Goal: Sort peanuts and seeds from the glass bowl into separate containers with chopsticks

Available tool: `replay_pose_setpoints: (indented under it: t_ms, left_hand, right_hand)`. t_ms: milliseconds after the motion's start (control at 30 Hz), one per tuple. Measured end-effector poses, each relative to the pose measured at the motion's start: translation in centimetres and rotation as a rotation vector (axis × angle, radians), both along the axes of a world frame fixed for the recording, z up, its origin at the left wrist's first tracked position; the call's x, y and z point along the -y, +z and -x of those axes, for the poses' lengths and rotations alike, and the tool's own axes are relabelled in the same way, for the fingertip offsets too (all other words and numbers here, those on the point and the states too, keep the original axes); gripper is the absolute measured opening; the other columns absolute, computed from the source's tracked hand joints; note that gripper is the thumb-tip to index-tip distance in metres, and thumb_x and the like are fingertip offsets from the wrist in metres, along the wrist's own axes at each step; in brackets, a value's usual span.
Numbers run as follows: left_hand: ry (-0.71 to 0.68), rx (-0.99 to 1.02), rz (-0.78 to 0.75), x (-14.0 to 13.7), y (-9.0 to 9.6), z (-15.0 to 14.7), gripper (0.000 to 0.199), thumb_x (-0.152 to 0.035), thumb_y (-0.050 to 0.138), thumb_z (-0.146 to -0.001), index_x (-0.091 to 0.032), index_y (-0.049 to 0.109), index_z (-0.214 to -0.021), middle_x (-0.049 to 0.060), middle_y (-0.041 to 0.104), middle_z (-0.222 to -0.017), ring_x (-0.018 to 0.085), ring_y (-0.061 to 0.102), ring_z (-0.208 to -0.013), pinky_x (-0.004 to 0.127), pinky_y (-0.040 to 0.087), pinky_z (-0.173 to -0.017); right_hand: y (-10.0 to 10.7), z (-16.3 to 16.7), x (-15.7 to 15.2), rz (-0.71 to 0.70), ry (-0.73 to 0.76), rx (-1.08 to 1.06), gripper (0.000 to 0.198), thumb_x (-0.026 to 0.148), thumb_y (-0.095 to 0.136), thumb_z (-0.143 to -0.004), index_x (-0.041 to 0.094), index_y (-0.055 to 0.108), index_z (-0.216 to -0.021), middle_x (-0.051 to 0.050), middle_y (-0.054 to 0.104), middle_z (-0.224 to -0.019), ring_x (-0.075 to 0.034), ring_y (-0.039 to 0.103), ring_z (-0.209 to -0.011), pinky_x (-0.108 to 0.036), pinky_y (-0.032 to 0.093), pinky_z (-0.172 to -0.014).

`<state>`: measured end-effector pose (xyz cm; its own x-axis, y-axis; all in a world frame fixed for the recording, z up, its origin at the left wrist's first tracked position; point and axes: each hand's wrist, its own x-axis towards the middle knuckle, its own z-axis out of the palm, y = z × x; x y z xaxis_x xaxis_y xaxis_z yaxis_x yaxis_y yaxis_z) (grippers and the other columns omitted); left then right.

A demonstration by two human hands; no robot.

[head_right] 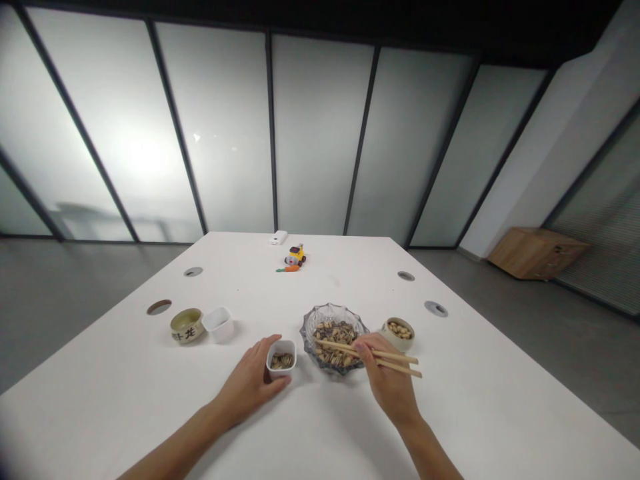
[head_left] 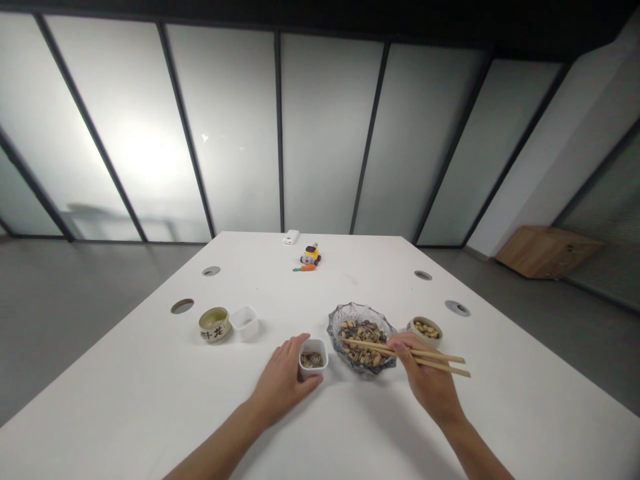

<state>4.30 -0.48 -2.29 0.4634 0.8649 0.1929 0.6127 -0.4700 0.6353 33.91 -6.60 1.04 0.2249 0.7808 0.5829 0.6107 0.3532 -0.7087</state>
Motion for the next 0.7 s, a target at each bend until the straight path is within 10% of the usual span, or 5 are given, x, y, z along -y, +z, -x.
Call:
replay_pose_setpoints:
  t_ms: [333,700]
  left_hand:
    - [-0.001,0.01,-0.005,0.1,0.2,0.0,0.066,-0.03,0.074,-0.082,-0.023,0.052,-0.144,0.013,0.064,-0.141,0.034,0.06,-0.129,0.047,0.044,-0.113]
    - [0.012,0.001,0.005,0.1,0.3,0.0,0.069,-0.029,0.076,-0.081,-0.022,0.052,-0.145,0.013,0.065,-0.14,0.033,0.06,-0.13,0.046,0.043,-0.114]
  right_hand:
    - [0.3,1.1,0.2,-0.093,0.012,-0.23,0.041,0.056,0.063,-0.098,0.023,0.075,-0.077,-0.007,0.075,-0.081,-0.023,0.071,-0.078,-0.033,0.061,-0.07]
    - [0.1,1.2,0.3,-0.086,0.003,0.01,0.033,0.048,0.062,-0.1,0.025,0.074,-0.081,-0.005,0.074,-0.08,-0.022,0.07,-0.077,-0.034,0.058,-0.072]
